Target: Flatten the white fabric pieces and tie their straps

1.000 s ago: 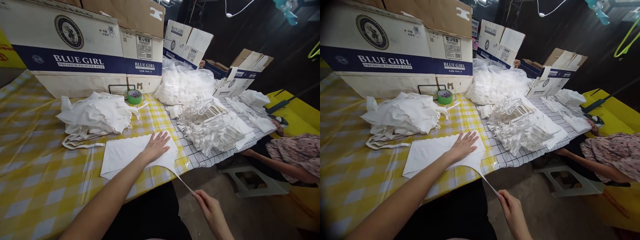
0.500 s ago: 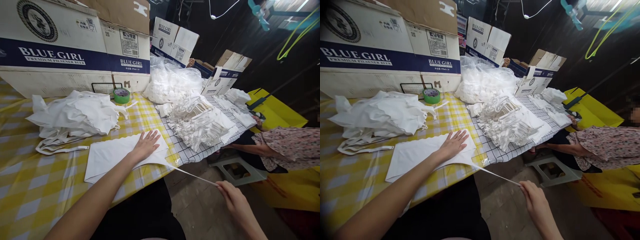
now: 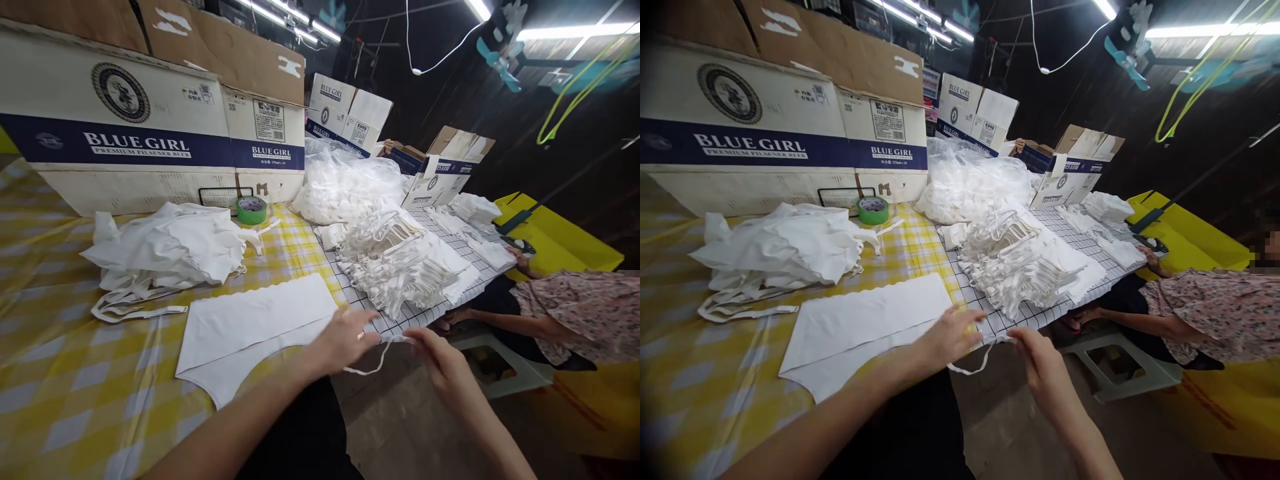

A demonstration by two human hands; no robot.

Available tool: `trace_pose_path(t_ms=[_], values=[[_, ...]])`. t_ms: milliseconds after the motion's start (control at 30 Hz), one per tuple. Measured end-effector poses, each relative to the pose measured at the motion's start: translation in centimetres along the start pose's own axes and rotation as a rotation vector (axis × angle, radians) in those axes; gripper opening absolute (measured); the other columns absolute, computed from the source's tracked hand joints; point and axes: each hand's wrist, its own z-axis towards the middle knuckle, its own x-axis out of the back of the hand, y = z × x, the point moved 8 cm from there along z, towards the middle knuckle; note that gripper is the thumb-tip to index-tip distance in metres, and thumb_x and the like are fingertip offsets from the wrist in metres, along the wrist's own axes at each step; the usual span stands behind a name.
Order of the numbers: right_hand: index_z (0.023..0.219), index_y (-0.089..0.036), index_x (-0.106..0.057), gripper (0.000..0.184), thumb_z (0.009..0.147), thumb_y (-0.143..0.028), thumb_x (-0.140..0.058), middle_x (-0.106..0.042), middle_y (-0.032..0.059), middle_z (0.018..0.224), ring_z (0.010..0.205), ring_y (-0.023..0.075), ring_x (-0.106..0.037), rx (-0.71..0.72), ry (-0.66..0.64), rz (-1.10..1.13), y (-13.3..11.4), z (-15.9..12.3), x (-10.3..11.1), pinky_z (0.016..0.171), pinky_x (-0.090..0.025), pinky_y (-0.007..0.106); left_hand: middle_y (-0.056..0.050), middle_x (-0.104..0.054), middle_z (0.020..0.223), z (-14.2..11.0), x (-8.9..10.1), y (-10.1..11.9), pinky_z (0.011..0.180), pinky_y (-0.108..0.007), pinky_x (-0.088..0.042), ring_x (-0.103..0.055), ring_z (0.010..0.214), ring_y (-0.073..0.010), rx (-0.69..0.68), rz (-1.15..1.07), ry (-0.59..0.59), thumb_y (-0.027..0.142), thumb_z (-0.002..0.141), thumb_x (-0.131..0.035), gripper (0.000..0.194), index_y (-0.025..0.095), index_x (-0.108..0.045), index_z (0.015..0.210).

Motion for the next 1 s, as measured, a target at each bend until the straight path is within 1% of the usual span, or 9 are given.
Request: trace_pose_path(t_ms=[100,167,233,400,533,667,800,900,1000], values=[[0.113,-0.023,-0.045,0.024,0.091,-0.025,-0.035,-0.060,0.0036,0.088,0.078,0.0163,-0.057,0.073,-0.096,0.080,-2.3,1.5,-1.8,0.070,-0.045,0.027,-0.002,-0.067,0.081,-0.4,-1.0,2.8,0.087,-0.034,-0.041,-0.060,0.079,-0.0177,0.060,-0.160,-0.021,0.047,0.088,-0.038,0.036,0.021,-0.059,0.101],[0.114,-0.023,-0.043,0.025,0.092,-0.022,-0.033,-0.058,0.0037,0.089,0.079,0.0157,-0.056,0.155,-0.161,0.118,-3.5,2.1,-2.9,0.071,-0.045,0.027,-0.001,-0.064,0.068,-0.9,-1.1,2.5,0.067,-0.026,-0.043,-0.058,0.065,-0.0153,0.143,-0.262,0.010,0.045,0.088,-0.037,0.036,0.018,-0.062,0.086],[0.112,-0.022,-0.043,0.023,0.091,-0.020,-0.033,-0.057,0.0049,0.091,0.084,0.0165,-0.055,0.222,-0.121,0.114,-4.1,2.6,-3.3,0.073,-0.045,0.028,0.000,-0.061,0.059,-1.4,-1.0,1.2,0.058,-0.022,-0.040,-0.054,0.054,-0.0124,0.224,-0.381,0.063,0.042,0.088,-0.035,0.037,0.017,-0.061,0.077],[0.108,-0.019,-0.046,0.021,0.087,-0.019,-0.043,-0.052,0.0078,0.094,0.087,0.0201,-0.051,0.312,0.195,-0.077,-4.4,3.1,-3.9,0.077,-0.043,0.034,0.003,-0.055,0.043,-2.6,-1.3,-1.9,0.056,-0.021,-0.039,-0.051,0.045,-0.0108,0.385,-0.682,0.176,0.041,0.087,-0.037,0.037,0.015,-0.061,0.076],[0.110,-0.018,-0.048,0.025,0.086,-0.020,-0.048,-0.053,0.0055,0.082,0.076,0.0199,-0.050,0.384,0.261,-0.205,-5.1,3.0,-6.3,0.069,-0.042,0.034,0.001,-0.056,0.044,-3.0,-2.1,-2.1,0.055,-0.022,-0.040,-0.053,0.044,-0.0111,0.402,-0.782,0.158,0.042,0.086,-0.037,0.040,0.013,-0.062,0.075],[0.101,-0.017,-0.053,0.020,0.085,-0.013,-0.043,-0.056,0.0047,0.076,0.074,0.0196,-0.052,0.447,0.272,-0.160,-5.9,3.1,-7.8,0.067,-0.041,0.032,0.001,-0.055,0.045,-3.2,-2.3,-1.6,0.060,-0.024,-0.043,-0.053,0.046,-0.0113,0.383,-0.797,0.131,0.046,0.087,-0.036,0.043,0.013,-0.060,0.072],[0.093,-0.019,-0.055,0.026,0.077,-0.006,-0.039,-0.058,0.0038,0.079,0.074,0.0177,-0.054,0.301,0.191,0.067,-5.1,4.2,-8.6,0.067,-0.042,0.028,-0.001,-0.061,0.064,-4.1,-0.2,-3.5,0.065,-0.025,-0.044,-0.057,0.062,-0.0130,0.358,-0.597,0.187,0.044,0.088,-0.038,0.035,0.016,-0.058,0.081],[0.093,-0.020,-0.056,0.028,0.074,-0.007,-0.039,-0.059,0.0019,0.076,0.069,0.0152,-0.054,0.114,0.092,0.348,-4.1,5.2,-9.6,0.065,-0.042,0.027,-0.002,-0.059,0.088,-5.5,3.2,-6.6,0.077,-0.030,-0.043,-0.054,0.084,-0.0175,0.359,-0.120,0.322,0.031,0.080,-0.055,0.017,0.020,-0.057,0.092],[0.090,-0.018,-0.055,0.013,0.080,-0.021,-0.047,-0.059,0.0013,0.069,0.065,0.0156,-0.056,-0.049,-0.034,0.722,-3.6,6.0,-11.5,0.064,-0.045,0.028,-0.004,-0.055,0.095,-6.3,4.6,-9.5,0.082,-0.035,-0.042,-0.049,0.092,-0.0206,0.354,0.261,0.280,0.022,0.074,-0.062,0.020,0.019,-0.058,0.094]])
